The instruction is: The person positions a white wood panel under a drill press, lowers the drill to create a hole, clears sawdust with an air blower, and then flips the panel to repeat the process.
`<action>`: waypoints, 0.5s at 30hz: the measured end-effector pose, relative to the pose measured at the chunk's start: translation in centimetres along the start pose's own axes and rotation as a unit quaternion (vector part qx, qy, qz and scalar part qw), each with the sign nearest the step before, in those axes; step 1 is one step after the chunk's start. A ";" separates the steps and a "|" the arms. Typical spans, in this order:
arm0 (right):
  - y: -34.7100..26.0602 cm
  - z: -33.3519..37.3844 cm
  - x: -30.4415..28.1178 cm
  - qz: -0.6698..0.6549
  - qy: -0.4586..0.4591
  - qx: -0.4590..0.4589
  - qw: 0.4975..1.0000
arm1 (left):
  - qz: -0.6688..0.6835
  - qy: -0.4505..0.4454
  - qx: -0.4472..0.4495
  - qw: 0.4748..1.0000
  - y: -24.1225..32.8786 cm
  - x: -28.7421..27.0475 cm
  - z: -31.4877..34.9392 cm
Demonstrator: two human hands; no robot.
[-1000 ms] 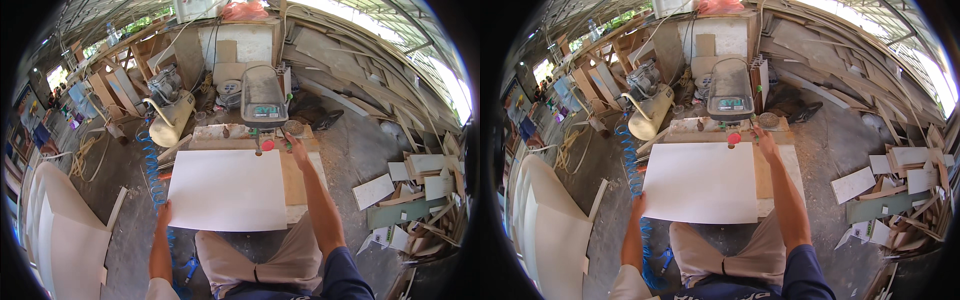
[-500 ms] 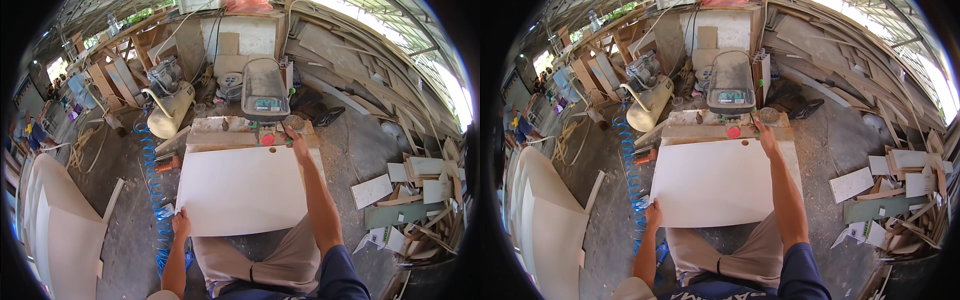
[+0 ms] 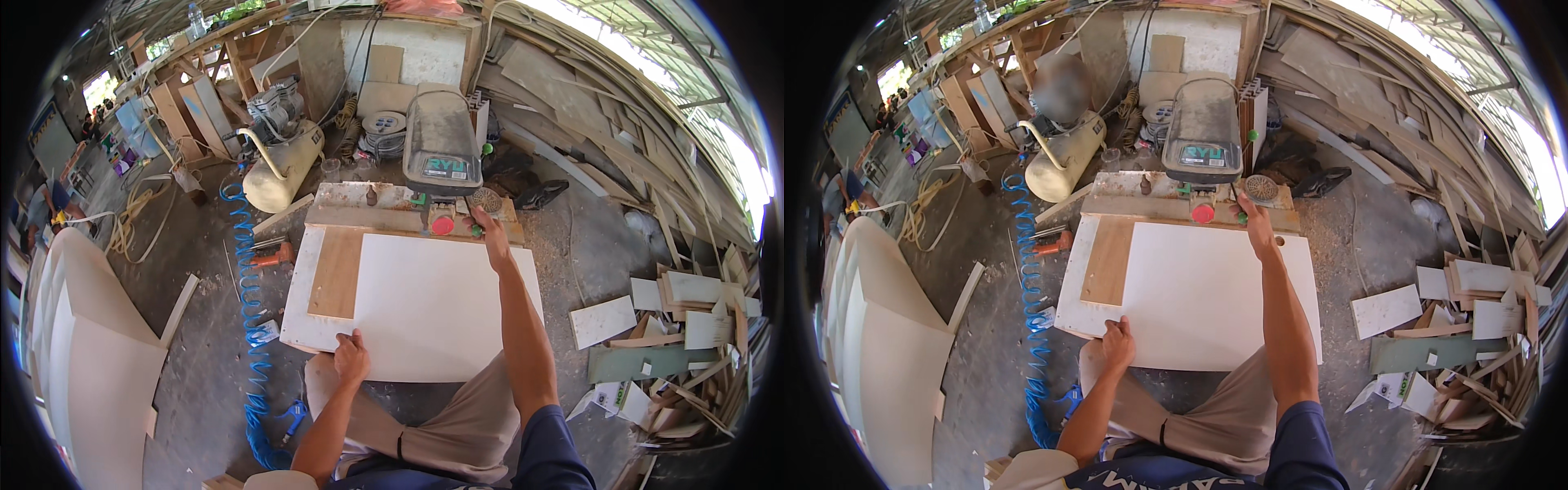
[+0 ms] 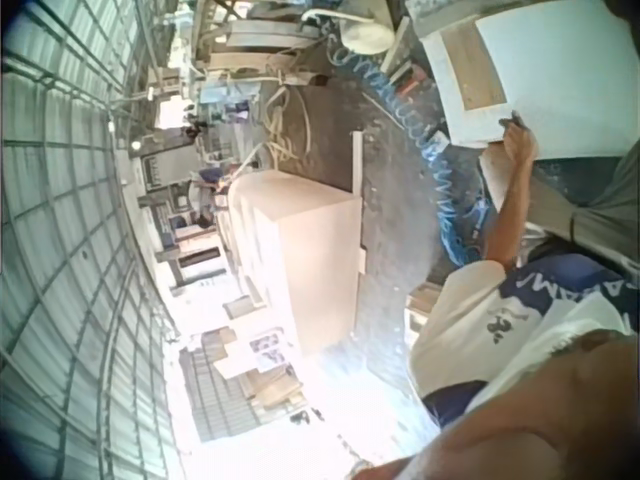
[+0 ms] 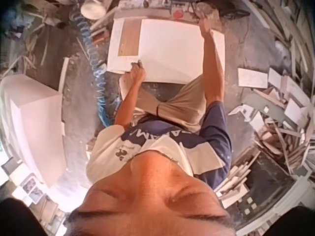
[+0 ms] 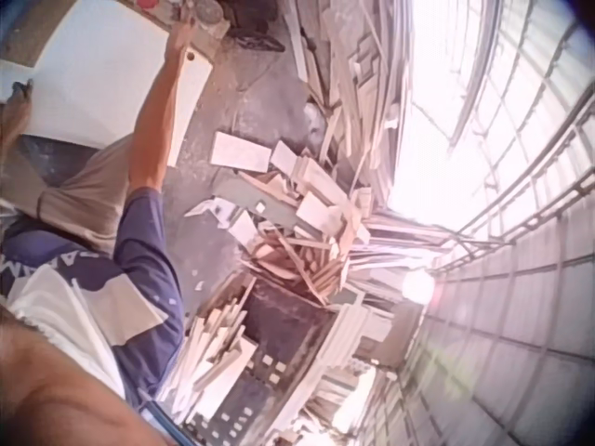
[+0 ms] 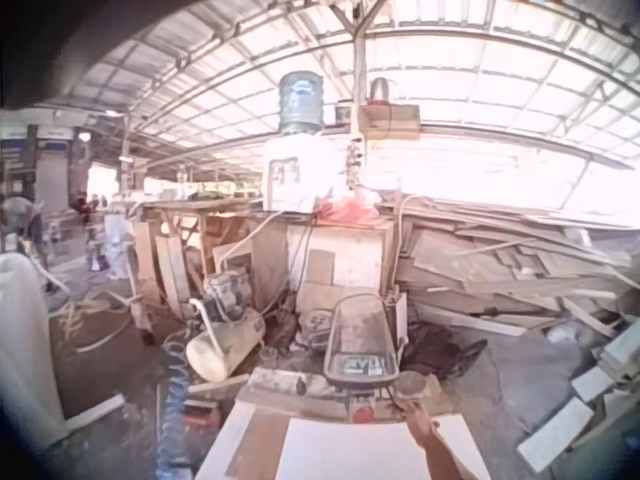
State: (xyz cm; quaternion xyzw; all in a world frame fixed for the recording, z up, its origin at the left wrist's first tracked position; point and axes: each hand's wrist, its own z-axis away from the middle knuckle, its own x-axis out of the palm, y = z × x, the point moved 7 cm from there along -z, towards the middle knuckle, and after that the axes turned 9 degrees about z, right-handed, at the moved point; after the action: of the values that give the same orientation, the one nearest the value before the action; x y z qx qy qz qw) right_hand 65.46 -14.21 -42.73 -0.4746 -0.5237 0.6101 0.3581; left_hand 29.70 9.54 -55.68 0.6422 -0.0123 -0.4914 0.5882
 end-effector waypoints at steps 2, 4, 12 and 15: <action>-0.2 0.0 -0.1 0.000 -0.005 0.002 1.000 | 0.036 0.006 -0.011 0.999 0.9 1.1 0.5; -0.7 0.2 0.1 -0.016 -0.007 -0.003 1.000 | 0.066 0.010 -0.021 0.998 1.3 2.2 0.8; -0.7 0.1 -0.2 0.003 -0.026 -0.020 0.999 | 0.054 0.030 0.005 0.998 2.9 4.8 1.6; -0.6 -0.1 -0.6 0.000 -0.030 -0.021 0.999 | -0.052 0.004 -0.002 0.999 4.9 4.2 2.2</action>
State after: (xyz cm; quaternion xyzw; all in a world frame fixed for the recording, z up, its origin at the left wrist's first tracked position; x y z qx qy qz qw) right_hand 65.69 -14.58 -42.04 -0.4635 -0.5466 0.6130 0.3327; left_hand 33.24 3.89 -54.13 0.6428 0.0252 -0.5187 0.5632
